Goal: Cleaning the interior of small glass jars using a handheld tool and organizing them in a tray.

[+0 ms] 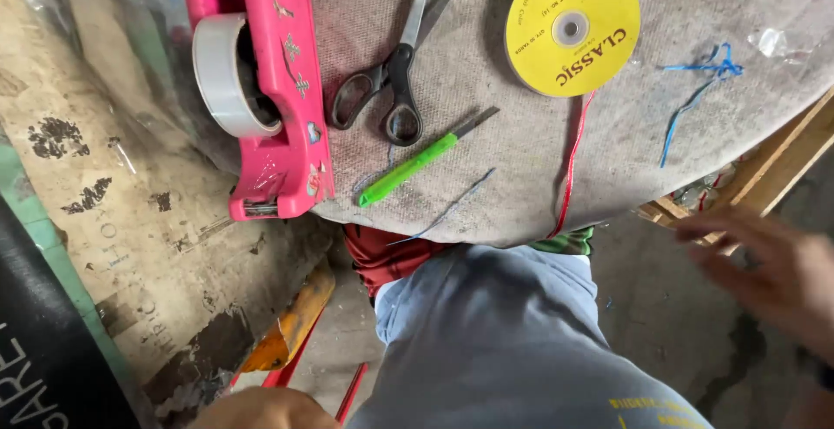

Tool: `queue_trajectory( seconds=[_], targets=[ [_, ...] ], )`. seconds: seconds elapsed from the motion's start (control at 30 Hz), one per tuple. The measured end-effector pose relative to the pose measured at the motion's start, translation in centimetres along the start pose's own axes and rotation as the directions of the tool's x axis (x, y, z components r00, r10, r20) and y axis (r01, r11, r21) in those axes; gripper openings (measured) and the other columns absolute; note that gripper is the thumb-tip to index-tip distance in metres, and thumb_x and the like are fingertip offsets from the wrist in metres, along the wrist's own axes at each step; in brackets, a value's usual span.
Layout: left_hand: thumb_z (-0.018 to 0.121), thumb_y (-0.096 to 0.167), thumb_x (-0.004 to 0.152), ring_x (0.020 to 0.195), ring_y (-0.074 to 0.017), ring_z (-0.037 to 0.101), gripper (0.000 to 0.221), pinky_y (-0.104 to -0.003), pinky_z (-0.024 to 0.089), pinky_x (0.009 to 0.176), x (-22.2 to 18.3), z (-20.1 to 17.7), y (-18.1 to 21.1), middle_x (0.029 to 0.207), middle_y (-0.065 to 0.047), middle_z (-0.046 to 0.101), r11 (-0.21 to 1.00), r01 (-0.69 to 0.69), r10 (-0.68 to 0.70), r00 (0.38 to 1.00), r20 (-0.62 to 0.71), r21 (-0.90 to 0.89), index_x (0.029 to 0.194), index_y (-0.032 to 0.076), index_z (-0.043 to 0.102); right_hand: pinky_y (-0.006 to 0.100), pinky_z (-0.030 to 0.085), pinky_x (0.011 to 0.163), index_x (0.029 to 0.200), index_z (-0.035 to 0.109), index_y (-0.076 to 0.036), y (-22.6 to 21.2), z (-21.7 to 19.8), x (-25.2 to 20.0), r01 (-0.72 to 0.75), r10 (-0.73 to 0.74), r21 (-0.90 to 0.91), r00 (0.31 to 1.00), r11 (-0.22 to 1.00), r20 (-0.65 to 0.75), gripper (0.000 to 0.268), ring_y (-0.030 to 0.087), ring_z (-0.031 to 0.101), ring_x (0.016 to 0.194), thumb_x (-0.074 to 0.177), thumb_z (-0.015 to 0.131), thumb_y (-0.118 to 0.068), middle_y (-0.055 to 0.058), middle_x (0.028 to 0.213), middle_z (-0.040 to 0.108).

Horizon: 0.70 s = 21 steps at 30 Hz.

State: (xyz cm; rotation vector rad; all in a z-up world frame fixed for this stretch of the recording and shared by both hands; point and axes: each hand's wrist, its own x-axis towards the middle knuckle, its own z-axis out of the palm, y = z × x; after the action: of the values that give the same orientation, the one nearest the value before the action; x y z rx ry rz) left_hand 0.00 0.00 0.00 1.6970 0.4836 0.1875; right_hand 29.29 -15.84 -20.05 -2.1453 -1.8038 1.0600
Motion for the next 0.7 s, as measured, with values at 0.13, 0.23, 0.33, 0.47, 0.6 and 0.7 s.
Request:
queue_trajectory(
  seconds=[0.13, 0.23, 0.33, 0.47, 0.6, 0.7],
  targets=[
    [0.051, 0.025, 0.082, 0.076, -0.0146, 0.059, 0.013, -0.026, 0.044, 0.067, -4.2, 1.8, -6.0, 0.084, -0.001, 0.057, 0.999, 0.006, -0.005, 1.0, -0.025, 0.039, 0.084, 0.012, 0.055, 0.022, 0.049, 0.068, 0.092, 0.065, -0.023, 3.0, 7.0, -1.5, -0.193, 0.207, -0.08, 0.946, 0.978, 0.251, 0.022, 0.007, 0.067, 0.072, 0.072, 0.057, -0.025, -0.009, 0.09, 0.07],
    [0.054, 0.021, 0.081, 0.073, -0.0134, 0.06, 0.01, -0.025, 0.045, 0.064, -10.4, 4.9, -16.5, 0.08, 0.0, 0.058, 0.997, 0.017, -0.013, 0.998, -0.062, 0.075, 0.08, 0.012, 0.055, 0.022, 0.05, 0.071, 0.092, 0.064, -0.03, 5.2, 12.2, -2.1, -0.24, 0.294, -0.175, 0.85, 0.955, 0.438, 0.023, 0.005, 0.068, 0.079, 0.07, 0.057, -0.03, -0.011, 0.087, 0.071],
    [0.058, 0.036, 0.076, 0.064, -0.0208, 0.059, 0.024, -0.036, 0.042, 0.051, -12.0, 10.4, -24.8, 0.077, -0.001, 0.06, 0.782, 0.499, -0.464, 0.866, -0.188, 0.373, 0.075, 0.013, 0.057, 0.026, 0.048, 0.062, 0.075, 0.06, -0.024, 3.9, 13.8, -2.8, -0.102, 0.147, -0.119, 0.866, 0.988, 0.477, 0.009, 0.011, 0.065, 0.069, 0.072, 0.052, -0.027, -0.007, 0.076, 0.067],
    [0.062, 0.037, 0.071, 0.073, -0.0325, 0.059, 0.039, -0.045, 0.047, 0.057, -15.3, 16.5, -31.2, 0.087, -0.01, 0.058, 0.49, 0.65, -0.741, 0.661, -0.115, 0.581, 0.104, 0.02, 0.053, 0.029, 0.044, 0.058, 0.065, 0.053, -0.025, 6.3, 12.7, -2.8, -0.007, 0.128, -0.234, 0.854, 0.972, 0.504, 0.01, 0.012, 0.063, 0.065, 0.069, 0.053, -0.034, -0.007, 0.069, 0.065],
    [0.052, 0.023, 0.077, 0.08, -0.0178, 0.056, 0.017, -0.031, 0.043, 0.069, -17.9, 15.5, -29.5, 0.088, -0.004, 0.061, 0.749, 0.627, -0.648, 0.761, -0.039, -0.215, 0.09, 0.013, 0.059, 0.02, 0.048, 0.065, 0.069, 0.062, -0.025, 4.3, 6.8, 0.0, 0.014, -0.004, -0.012, 0.814, 1.0, 0.58, 0.007, 0.003, 0.062, 0.066, 0.067, 0.055, -0.025, -0.011, 0.068, 0.067],
    [0.054, 0.024, 0.079, 0.072, -0.0072, 0.058, 0.01, -0.023, 0.044, 0.065, -19.6, 15.2, -28.1, 0.076, 0.005, 0.063, 0.631, 0.703, -0.763, 0.638, -0.1, -0.329, 0.077, 0.016, 0.06, 0.02, 0.047, 0.066, 0.072, 0.067, -0.022, -0.2, 2.3, 1.7, 0.094, -0.156, 0.144, 0.84, 0.985, 0.52, 0.012, 0.005, 0.065, 0.07, 0.073, 0.057, -0.029, -0.008, 0.072, 0.069]
  ],
)
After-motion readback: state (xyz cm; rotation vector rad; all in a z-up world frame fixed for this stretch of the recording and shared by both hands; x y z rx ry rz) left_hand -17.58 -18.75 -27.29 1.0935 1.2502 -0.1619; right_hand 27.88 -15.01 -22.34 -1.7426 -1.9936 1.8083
